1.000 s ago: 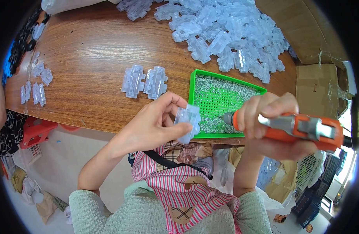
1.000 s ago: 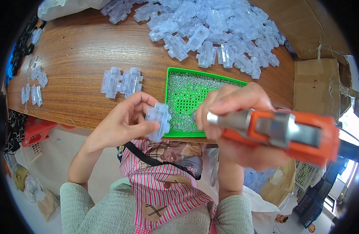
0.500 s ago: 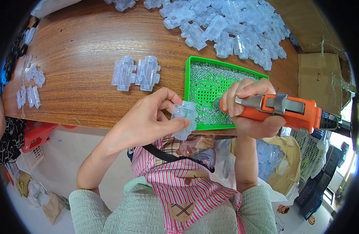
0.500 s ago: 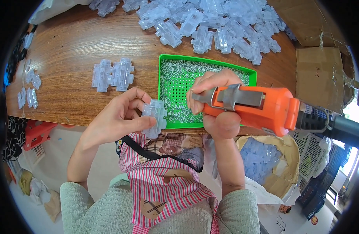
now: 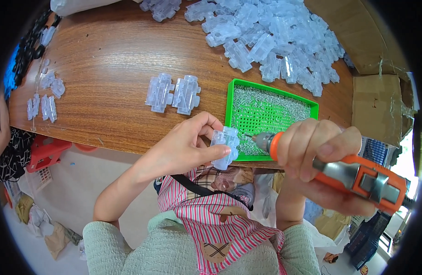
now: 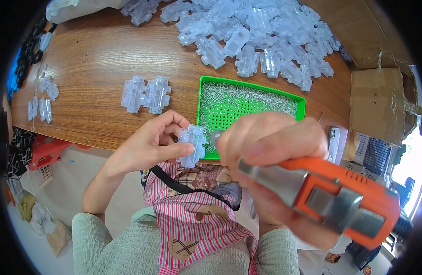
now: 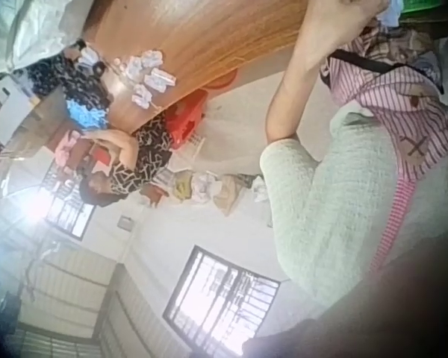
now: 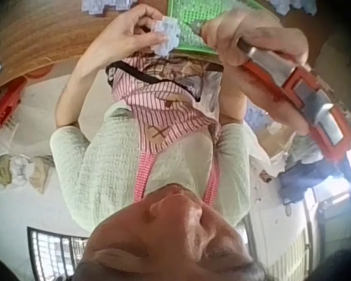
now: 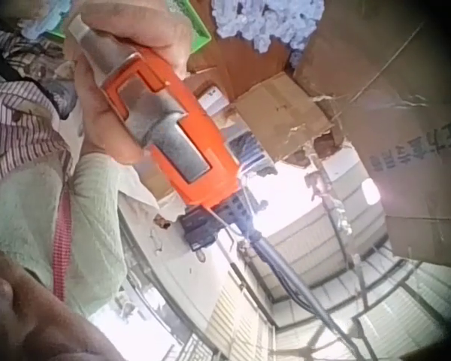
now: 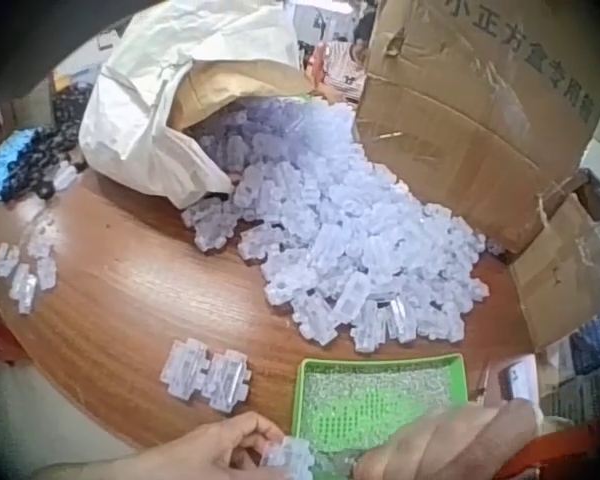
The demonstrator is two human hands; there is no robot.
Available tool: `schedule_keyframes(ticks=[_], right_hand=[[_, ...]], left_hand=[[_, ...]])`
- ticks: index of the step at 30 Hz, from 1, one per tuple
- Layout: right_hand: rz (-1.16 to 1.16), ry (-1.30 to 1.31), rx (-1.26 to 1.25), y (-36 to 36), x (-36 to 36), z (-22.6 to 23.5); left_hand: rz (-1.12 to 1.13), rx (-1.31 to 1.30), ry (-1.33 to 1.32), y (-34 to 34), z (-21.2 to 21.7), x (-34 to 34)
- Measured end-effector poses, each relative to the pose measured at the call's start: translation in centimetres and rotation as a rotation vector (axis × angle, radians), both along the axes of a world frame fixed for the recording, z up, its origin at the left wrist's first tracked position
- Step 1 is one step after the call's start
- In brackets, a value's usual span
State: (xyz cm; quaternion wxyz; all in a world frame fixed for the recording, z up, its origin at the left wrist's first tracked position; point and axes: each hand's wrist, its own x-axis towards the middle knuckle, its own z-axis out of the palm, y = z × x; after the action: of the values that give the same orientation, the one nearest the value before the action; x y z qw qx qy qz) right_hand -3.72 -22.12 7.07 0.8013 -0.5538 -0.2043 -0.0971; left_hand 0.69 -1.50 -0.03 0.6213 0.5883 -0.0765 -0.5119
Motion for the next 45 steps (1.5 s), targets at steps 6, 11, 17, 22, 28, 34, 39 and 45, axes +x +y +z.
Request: schedule_keyframes(ticks=[6,11,17,22,28,34,39,45], right_hand=[[0.043,-0.021,0.009,1.3,0.5,-0.6],[0.048,-0.041,-0.02,1.1,0.9,-0.6],[0.068,-0.054,-0.047,1.3,0.9,-0.6],[0.114,-0.056,-0.075,1.4,1.5,-2.0],[0.094,-0.008,-0.084,2.6,1.4,-1.2],[0.024,0.089,-0.127,2.6,1.0,-1.2],[-0.121,0.12,0.073,0.7,2.5,0.8],[-0.473,0.167,-0.248,-1.5,1.7,-1.2]], left_hand=[[0.043,-0.051,-0.068,0.1,-0.9,-0.6],[0.045,-0.046,-0.041,-0.1,-1.0,-0.2],[0.048,-0.042,-0.071,-0.1,-0.7,0.0],[0.078,-0.077,-0.06,-0.4,-1.2,0.1],[0.089,-0.106,-0.087,-0.1,-1.1,-0.1],[-0.022,0.034,-0.294,0.5,-0.5,0.3],[-0.051,0.317,-0.728,1.7,4.1,0.8],[0.225,0.76,-1.151,6.1,3.9,3.1]])
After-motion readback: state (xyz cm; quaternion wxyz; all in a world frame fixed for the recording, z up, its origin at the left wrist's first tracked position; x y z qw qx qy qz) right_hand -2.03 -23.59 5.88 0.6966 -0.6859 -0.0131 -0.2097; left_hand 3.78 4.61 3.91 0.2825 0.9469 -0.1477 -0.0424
